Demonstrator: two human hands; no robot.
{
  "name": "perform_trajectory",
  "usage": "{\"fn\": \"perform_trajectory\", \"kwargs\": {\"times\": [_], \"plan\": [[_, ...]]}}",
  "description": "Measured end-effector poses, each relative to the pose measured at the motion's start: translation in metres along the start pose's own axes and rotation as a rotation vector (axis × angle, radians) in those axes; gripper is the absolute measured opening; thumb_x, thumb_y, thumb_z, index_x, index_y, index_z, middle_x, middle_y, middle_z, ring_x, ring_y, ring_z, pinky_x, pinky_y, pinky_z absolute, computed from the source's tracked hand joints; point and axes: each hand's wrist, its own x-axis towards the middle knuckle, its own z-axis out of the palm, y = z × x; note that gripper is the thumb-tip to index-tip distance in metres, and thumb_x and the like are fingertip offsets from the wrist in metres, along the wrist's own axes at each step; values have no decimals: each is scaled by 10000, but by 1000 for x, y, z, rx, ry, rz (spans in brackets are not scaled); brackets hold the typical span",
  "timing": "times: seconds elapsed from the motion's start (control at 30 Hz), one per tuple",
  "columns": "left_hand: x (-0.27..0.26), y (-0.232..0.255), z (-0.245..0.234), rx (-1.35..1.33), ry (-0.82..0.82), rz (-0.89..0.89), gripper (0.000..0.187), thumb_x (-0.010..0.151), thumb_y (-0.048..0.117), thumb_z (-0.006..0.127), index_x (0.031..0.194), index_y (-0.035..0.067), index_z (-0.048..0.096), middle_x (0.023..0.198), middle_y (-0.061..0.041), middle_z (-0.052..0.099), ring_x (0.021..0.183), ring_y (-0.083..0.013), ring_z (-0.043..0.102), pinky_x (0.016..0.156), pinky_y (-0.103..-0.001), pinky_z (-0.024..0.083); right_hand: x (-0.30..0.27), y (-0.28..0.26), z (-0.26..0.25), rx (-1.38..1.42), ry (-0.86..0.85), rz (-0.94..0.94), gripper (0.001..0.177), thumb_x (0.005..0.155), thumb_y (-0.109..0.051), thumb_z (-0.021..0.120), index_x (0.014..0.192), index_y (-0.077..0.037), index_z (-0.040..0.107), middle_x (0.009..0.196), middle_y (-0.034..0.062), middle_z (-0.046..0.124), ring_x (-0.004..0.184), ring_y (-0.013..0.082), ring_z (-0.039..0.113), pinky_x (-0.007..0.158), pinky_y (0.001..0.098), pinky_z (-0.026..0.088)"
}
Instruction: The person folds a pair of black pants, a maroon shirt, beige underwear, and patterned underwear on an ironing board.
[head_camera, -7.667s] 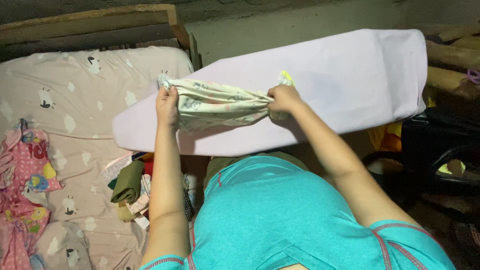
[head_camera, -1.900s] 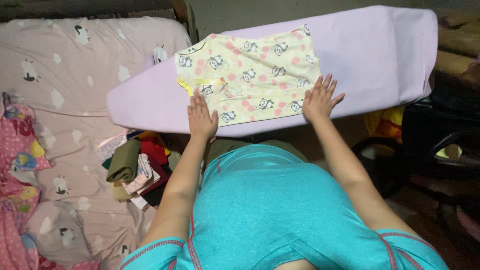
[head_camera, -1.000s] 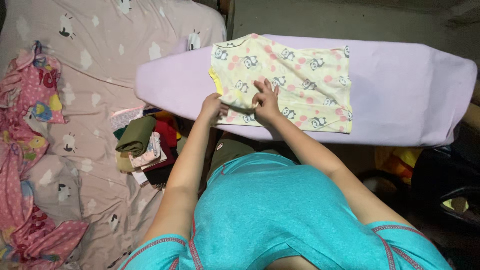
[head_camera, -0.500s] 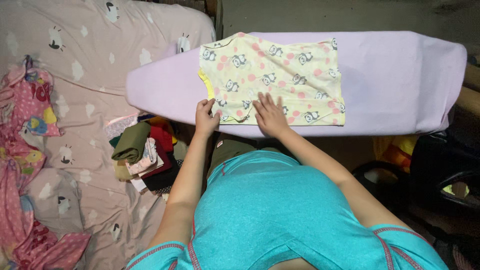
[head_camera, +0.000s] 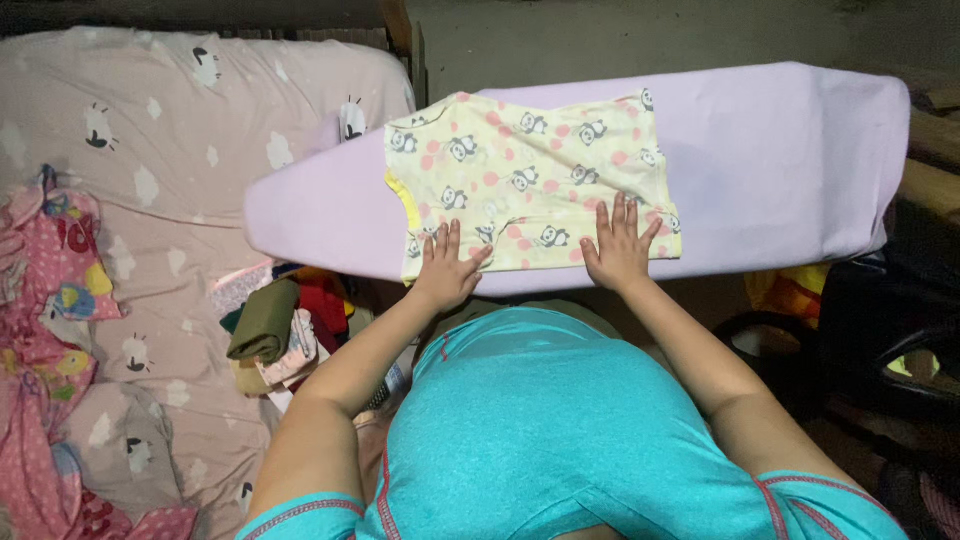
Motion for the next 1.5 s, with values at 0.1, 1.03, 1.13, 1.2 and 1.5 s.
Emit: {"fn": "perform_trajectory", "kwargs": {"times": [0.1, 1.03, 1.13, 1.2, 1.5], "plan": [[7, 5, -26, 74, -172, -6, 557, 931, 462, 558, 1476, 412, 452, 1603, -355, 79, 1493, -549, 49, 1095, -773, 43, 23, 2, -8, 11, 1, 82, 784, 1003, -480, 381, 1612, -13, 216, 1695, 263, 5, 1557, 472, 32, 1081, 809, -58], [177, -162, -116, -337, 114, -883, 536, 970, 572, 480, 1207, 176, 752, 1257, -85, 730, 1296, -294, 589, 1223, -711, -7, 174, -148, -34, 90, -82, -315, 608, 966, -325, 424, 1536, -117, 393, 1676, 148, 168, 1521, 394, 170, 1081, 776, 54], [181, -176, -94, -210, 181, -808, 533, 972, 559, 490, 1167, 145, 763, 1240, -108, 704, 1256, -341, 563, 1140, -735, 0, 175, -112, -41, 34, -165, -165, 604, 1004, -309, 387, 1598, -199, 378, 1713, 36, 172, 1584, 319, 160, 1198, 744, 35], [183, -188, -79, -156, 245, -761, 529, 975, 535, 491, 1123, 113, 774, 1232, -107, 701, 1211, -365, 566, 1101, -748, -8, 183, -75, -48, 12, -120, -17, 602, 1024, -291, 365, 1621, -217, 365, 1713, 52, 156, 1600, 314, 145, 1209, 736, 21], [192, -198, -70, -1259, 659, -388, 141, 1018, 123, 627, 1157, 109, 611, 1040, -87, 728, 958, -200, 671, 908, -423, 526, 202, 39, -107, -108, -94, 89, 461, 985, -187, 504, 1444, -168, 546, 1465, 153, 485, 1443, 330, 364, 1172, 766, -8]]}}
